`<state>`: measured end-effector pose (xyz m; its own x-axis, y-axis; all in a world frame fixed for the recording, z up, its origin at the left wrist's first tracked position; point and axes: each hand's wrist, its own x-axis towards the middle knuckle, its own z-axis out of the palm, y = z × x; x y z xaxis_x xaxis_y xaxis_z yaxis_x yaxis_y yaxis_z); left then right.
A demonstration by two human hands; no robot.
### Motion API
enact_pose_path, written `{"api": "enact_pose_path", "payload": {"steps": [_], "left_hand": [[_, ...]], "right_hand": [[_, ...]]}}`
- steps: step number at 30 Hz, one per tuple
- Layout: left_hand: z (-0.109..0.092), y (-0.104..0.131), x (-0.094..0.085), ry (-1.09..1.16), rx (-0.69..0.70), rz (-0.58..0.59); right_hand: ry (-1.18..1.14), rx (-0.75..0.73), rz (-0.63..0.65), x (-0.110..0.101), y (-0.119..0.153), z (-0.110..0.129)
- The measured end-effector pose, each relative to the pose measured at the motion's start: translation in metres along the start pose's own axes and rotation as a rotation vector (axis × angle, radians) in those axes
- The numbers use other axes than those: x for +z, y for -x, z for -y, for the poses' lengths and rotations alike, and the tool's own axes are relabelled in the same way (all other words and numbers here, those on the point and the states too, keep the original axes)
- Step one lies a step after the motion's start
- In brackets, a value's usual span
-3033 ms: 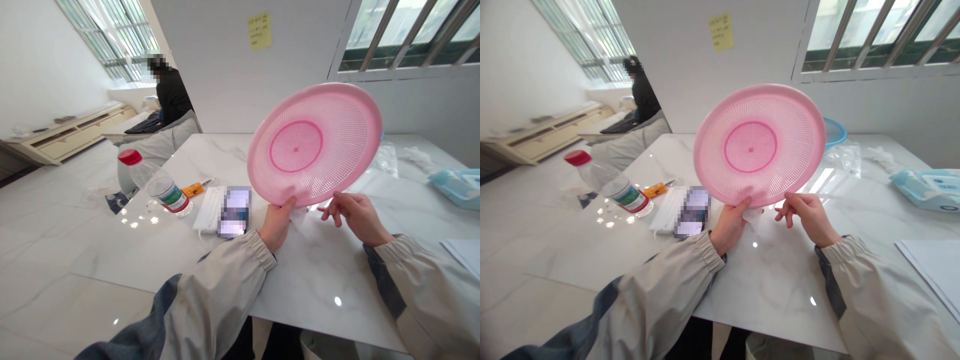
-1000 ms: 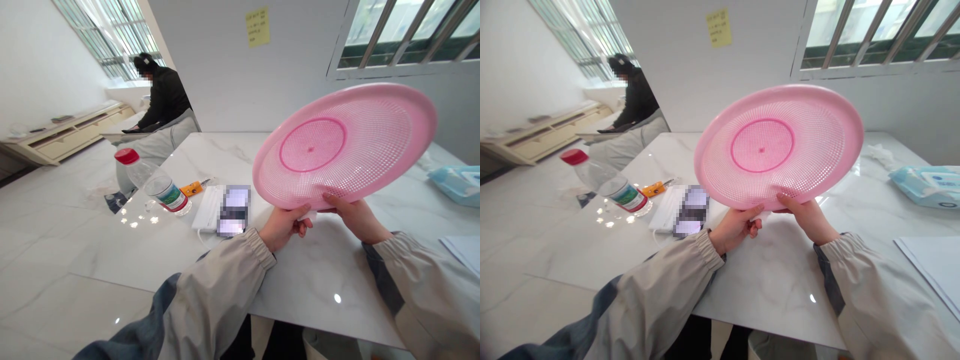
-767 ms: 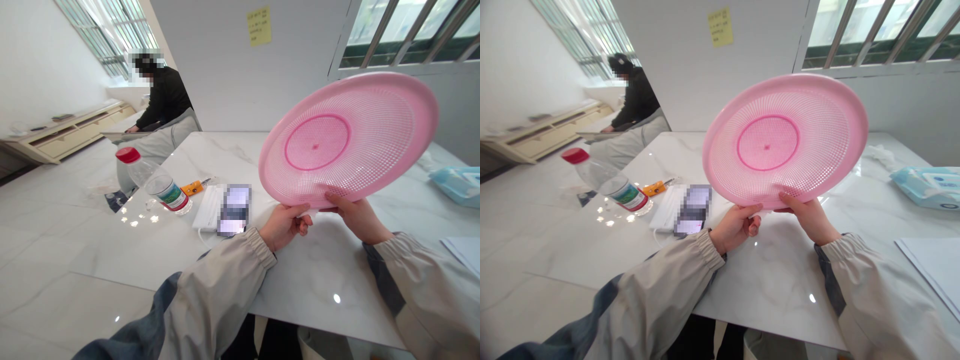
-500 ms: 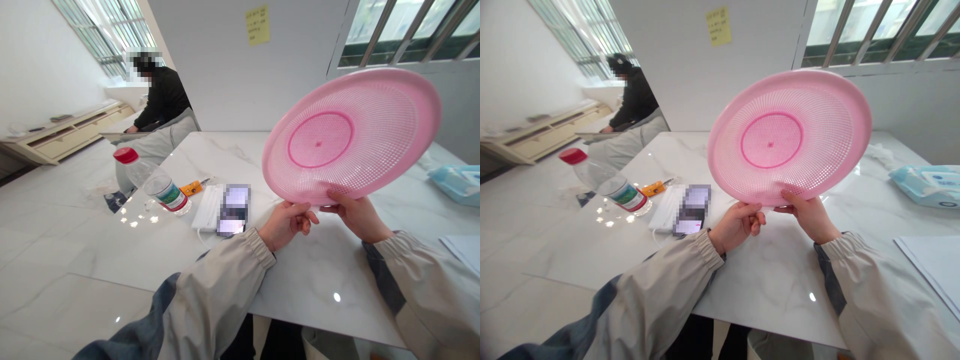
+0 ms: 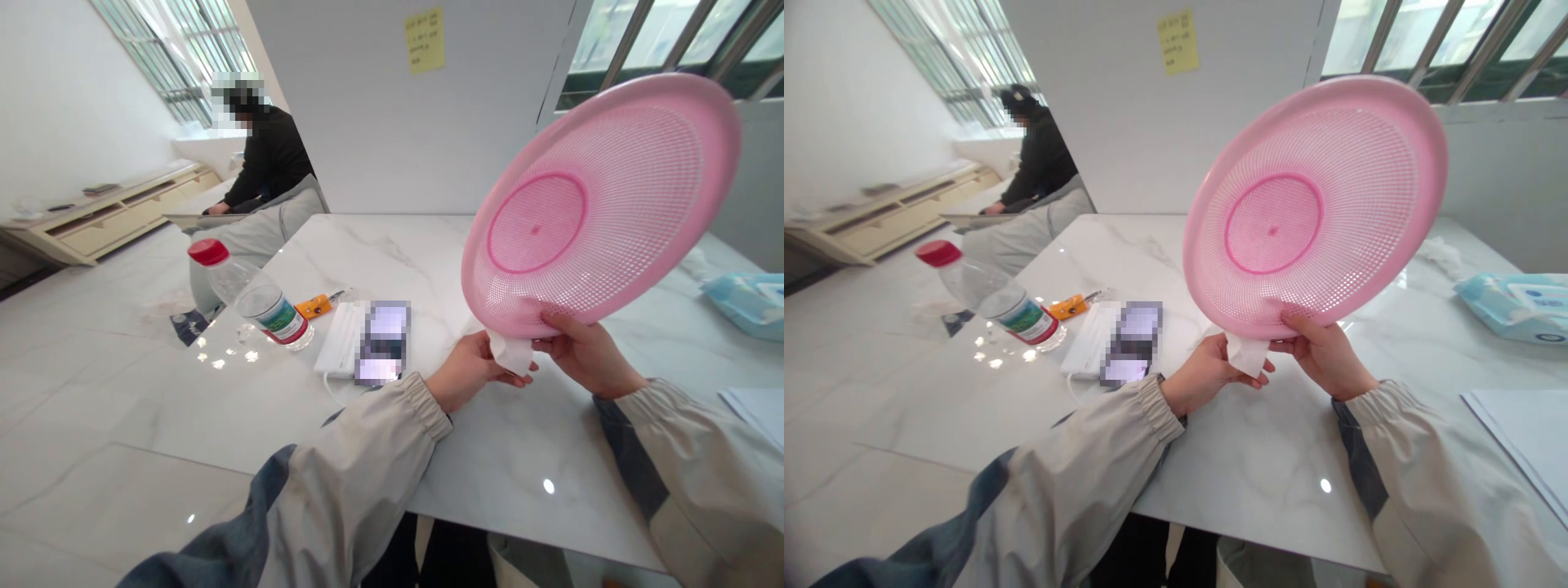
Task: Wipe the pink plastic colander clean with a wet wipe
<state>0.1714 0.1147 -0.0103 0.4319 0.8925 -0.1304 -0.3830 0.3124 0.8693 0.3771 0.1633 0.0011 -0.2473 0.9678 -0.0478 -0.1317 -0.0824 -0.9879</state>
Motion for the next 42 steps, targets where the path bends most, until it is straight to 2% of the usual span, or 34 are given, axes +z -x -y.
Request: {"api": "enact_pose_path", "payload": {"steps": [4, 7, 11, 17, 23, 36, 42], "left_hand": [[-0.001, -0.001, 0.001, -0.11, 0.077, -0.182], [-0.005, 0.002, 0.005, -0.135, 0.105, -0.205], [-0.008, 0.004, 0.007, -0.121, 0.089, -0.222], [-0.003, 0.0, 0.001, -0.054, -0.018, -0.121], [-0.006, 0.001, 0.0, 0.033, -0.101, 0.005], [-0.004, -0.001, -0.002, 0.044, -0.095, 0.011], [-0.001, -0.002, -0.004, 0.038, -0.07, 0.003]], "right_hand": [[-0.116, 0.045, -0.01, -0.004, -0.001, -0.004], [-0.065, 0.074, 0.038, -0.01, -0.003, -0.008], [-0.004, 0.08, -0.003, -0.013, -0.004, -0.009], [0.033, 0.042, 0.0, -0.009, -0.001, -0.007], [0.026, 0.04, 0.041, -0.016, -0.005, -0.013], [0.053, 0.032, 0.005, -0.015, -0.005, -0.014], [0.039, -0.011, -0.011, -0.005, 0.003, -0.003]]}}
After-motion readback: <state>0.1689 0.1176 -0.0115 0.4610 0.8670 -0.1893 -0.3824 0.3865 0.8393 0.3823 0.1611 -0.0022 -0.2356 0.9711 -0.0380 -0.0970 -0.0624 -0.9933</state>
